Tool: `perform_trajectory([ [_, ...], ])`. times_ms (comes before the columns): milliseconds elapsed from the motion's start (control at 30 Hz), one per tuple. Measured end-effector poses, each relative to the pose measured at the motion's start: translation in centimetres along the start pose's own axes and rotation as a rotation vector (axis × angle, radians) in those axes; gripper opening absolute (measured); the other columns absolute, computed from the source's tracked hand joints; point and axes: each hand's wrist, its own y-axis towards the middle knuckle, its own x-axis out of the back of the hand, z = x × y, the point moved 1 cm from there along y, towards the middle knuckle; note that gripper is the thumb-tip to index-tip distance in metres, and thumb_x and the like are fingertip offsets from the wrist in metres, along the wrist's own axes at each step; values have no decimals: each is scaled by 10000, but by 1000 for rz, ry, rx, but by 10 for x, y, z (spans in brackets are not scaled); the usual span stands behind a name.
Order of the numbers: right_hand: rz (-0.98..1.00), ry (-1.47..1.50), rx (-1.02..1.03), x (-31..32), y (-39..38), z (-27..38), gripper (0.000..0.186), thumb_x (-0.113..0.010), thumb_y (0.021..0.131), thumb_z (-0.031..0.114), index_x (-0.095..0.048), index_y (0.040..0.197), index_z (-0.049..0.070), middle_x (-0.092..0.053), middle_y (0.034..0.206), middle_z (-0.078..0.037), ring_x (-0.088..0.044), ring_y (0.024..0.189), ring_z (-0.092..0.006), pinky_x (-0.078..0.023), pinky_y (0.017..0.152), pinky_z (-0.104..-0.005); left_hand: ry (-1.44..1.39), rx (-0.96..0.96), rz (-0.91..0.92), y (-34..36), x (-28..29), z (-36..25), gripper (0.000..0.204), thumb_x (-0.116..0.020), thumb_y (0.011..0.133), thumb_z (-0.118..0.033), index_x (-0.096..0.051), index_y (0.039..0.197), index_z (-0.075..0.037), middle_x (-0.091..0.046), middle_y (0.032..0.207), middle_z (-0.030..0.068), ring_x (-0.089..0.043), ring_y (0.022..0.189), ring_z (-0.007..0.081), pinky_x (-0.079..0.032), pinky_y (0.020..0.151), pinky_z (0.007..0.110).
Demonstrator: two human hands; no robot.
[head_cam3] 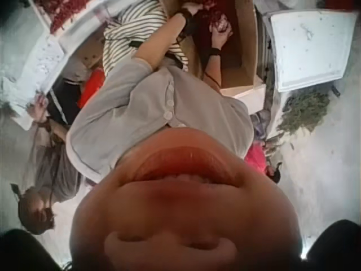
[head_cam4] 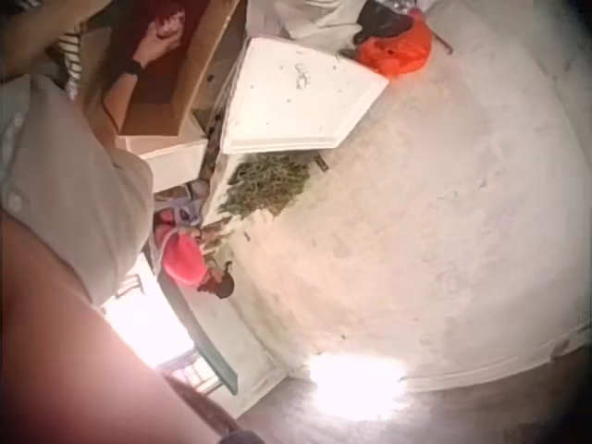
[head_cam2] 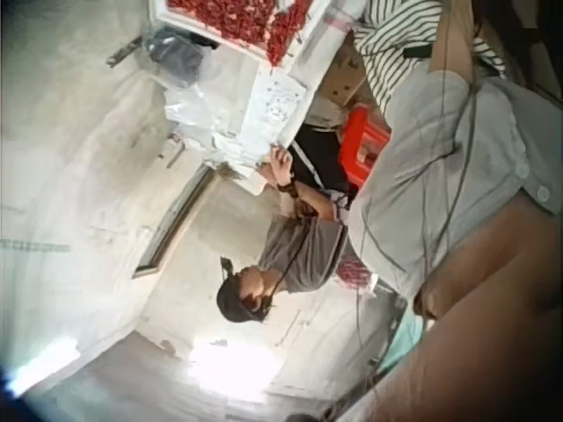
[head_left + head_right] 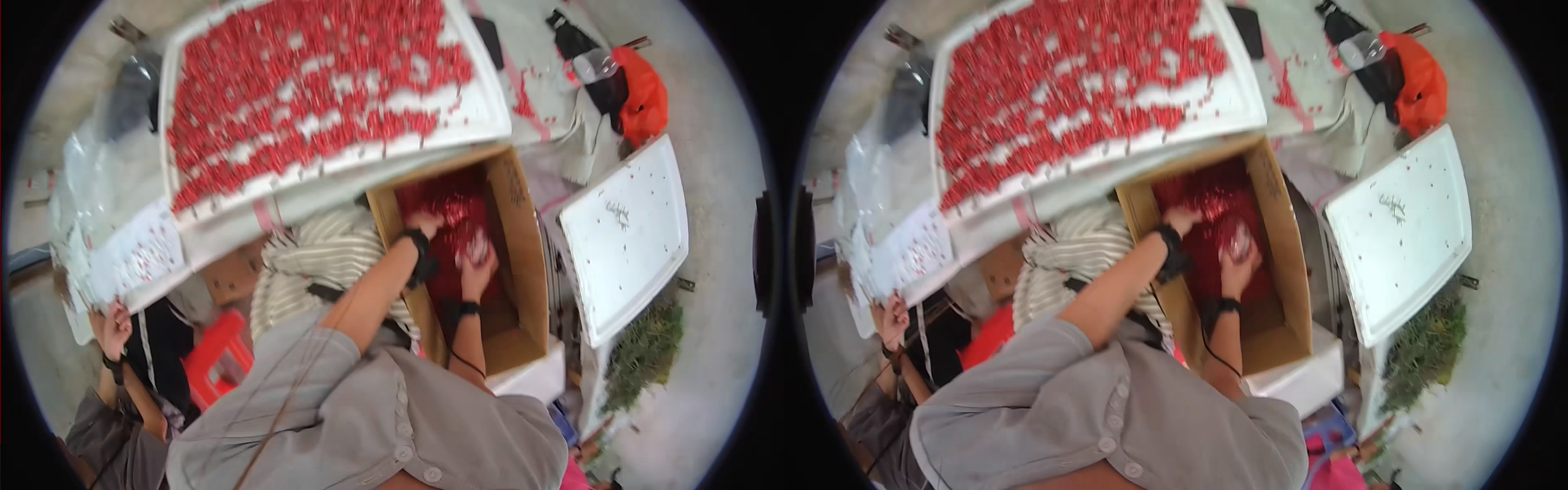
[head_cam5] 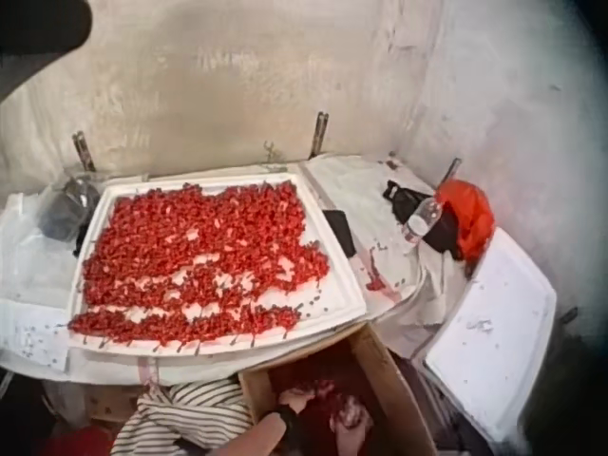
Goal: Packing small red items into a cardboard box.
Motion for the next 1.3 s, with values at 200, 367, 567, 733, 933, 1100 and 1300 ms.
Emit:
perform_trajectory([
  [200,521,397,-422,-34,-37,-100,463,-584,589,83,-344,974,-2,-471,805,-64,-464,750,-156,-390,678,-253,30,187,508,-39,30,-94,286,-498,704,-349,-540,636,-74,-517,539,9,-504,532,92,-373,441,227],
  [367,868,196,-323,-71,-43,-157,257,-424,704,81,-396,957,49,-477,789,-36,-458,683,-133,-388,605,-233,-312,177,657,-91,41,-144,247,-436,755,-333,-514,714,-101,-420,532,-53,-355,428,38,-309,410,182],
  [567,745,597,-500,-70,-47,-154,202,-412,662,4,-455,856,42,-487,752,-20,-461,667,-138,-383,468,-256,-548,29,458,-100,54,-202,234,-450,745,-345,-479,696,-118,-396,519,-58,-347,434,58,-314,448,210],
  [733,436,534,-464,-65,-46,-153,199,-417,617,-35,-433,810,12,-488,714,-40,-467,593,-147,-386,453,-273,-748,54,340,-69,61,-228,221,-458,743,-319,-457,650,-118,-404,517,-46,-376,421,82,-315,419,212],
  [933,735,216,-600,-74,-41,-180,456,-483,585,-9,-235,967,16,-456,847,-78,-468,728,-172,-410,543,-277,-811,149,90,-45,58,-215,241,-478,728,-311,-433,597,-114,-412,495,-25,-399,381,105,-304,332,209],
  [1100,556,465,-487,-87,-43,-186,491,-504,581,10,-211,974,28,-431,830,-49,-431,783,-165,-394,623,-291,-946,-80,117,-31,55,-210,144,-495,692,-183,-442,608,-78,-415,479,22,-389,342,129,-291,291,244],
  [1300,783,229,-528,-84,-32,-173,554,-542,561,21,-184,983,42,-412,890,-88,-435,786,-183,-401,647,-295,-771,-121,-172,-24,54,-213,114,-493,643,-125,-449,617,-23,-458,542,68,-461,405,153,-313,307,248],
])
